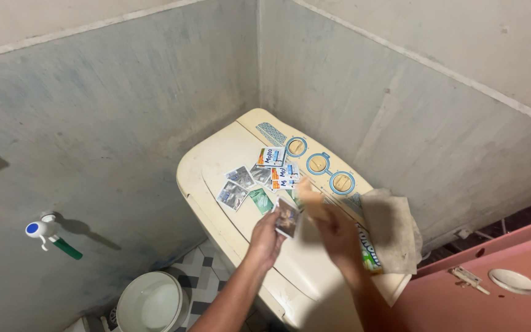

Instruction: The person picks up small sachets of laundry detergent from the top of a washing machine, wipes them with a cloth, and places them onto a wall-mounted shelf. This process is repeated for several sachets of different brands.

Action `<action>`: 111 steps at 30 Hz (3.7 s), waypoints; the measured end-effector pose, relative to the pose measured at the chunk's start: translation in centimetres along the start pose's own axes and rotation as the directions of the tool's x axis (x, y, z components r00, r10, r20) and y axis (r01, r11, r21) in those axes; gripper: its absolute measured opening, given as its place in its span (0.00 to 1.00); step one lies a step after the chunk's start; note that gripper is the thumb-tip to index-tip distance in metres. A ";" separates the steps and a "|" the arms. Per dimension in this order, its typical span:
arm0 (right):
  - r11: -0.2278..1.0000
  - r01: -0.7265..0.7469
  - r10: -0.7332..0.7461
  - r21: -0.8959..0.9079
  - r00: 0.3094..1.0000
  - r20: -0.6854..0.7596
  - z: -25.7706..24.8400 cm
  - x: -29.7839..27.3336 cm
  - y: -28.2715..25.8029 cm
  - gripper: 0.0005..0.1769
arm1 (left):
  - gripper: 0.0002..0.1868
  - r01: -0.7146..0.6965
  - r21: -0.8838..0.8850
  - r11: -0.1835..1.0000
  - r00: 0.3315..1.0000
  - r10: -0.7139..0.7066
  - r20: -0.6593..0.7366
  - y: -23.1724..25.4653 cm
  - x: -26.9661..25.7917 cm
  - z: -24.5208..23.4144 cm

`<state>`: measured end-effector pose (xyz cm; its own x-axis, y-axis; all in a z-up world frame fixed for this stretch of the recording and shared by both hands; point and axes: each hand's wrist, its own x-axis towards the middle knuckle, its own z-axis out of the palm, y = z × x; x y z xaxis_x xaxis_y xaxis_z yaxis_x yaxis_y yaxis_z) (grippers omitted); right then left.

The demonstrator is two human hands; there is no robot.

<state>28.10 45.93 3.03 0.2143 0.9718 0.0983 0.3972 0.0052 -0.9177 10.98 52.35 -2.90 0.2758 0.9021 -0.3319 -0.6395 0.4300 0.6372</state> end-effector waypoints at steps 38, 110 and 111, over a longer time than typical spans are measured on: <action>0.747 -0.169 0.080 0.643 0.983 0.166 5.1 -5.8 0.4 0.24 | 0.35 -0.320 0.773 0.547 0.814 0.576 -0.071 -1.9 -3.0 4.0; 0.598 0.556 -0.633 -0.577 0.769 0.085 7.8 -3.7 0.3 0.20 | 0.29 0.188 -0.182 0.965 0.946 -0.127 0.299 -2.0 -5.6 -3.3; 0.776 0.409 -0.478 -0.480 0.878 -0.024 7.8 -3.6 0.4 0.17 | 0.25 0.184 -0.227 0.956 0.928 -0.093 0.361 -2.6 -5.6 -3.6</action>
<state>20.58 44.25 -0.71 0.0199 0.8453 0.5340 0.8242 0.2884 -0.4874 8.46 46.08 -5.21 0.5746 0.8102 -0.1158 -0.7235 0.5690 0.3909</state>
